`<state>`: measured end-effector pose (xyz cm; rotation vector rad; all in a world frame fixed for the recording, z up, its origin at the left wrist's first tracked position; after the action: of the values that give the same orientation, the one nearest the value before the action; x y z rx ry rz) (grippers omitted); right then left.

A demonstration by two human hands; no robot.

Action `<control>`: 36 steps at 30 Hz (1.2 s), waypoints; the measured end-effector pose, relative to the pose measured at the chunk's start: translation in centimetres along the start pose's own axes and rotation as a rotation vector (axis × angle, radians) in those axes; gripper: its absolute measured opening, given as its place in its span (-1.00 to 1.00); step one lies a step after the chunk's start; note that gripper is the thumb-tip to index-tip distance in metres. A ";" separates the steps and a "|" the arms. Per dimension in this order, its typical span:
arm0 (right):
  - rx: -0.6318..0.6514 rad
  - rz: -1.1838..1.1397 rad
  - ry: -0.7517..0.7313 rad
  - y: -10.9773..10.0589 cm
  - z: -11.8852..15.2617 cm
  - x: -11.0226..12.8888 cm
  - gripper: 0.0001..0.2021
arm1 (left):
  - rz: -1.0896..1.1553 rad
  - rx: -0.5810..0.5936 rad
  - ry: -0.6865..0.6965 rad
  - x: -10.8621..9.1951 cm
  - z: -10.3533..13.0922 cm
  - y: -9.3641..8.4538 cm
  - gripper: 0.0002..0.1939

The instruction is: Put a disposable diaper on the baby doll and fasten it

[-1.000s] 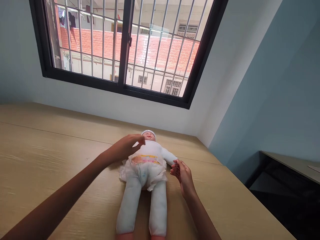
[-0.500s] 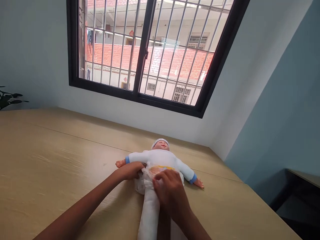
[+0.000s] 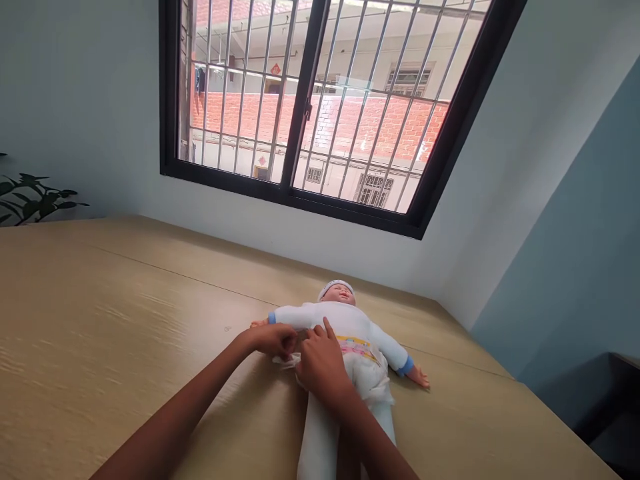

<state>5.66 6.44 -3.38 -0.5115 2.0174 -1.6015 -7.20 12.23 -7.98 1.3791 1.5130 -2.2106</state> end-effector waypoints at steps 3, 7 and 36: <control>-0.089 -0.024 0.108 -0.6 0.0 -1.2 -0.78 | 0.087 0.044 0.025 -0.6 0.7 -0.7 -0.84; -0.170 -0.034 0.216 -1.3 -0.2 -2.5 -0.78 | 0.187 0.085 0.079 -1.5 1.6 -1.8 -0.72; -0.237 -0.183 0.269 -1.9 -0.3 -5.0 -0.85 | 0.487 0.046 0.127 -3.4 2.8 -2.7 -0.63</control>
<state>9.45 9.18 -0.74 -0.6101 2.4430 -1.6163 -8.50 10.09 -3.42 1.7095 1.0147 -1.8934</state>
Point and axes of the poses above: each hand's wrist, its own z-axis away from the middle knuckle, its own y-axis out of the palm, x = y × z, the point moved 3 cm from there along -z, towards the middle knuckle, and after that the axes turned 4 degrees about x, right-handed, at the moved point
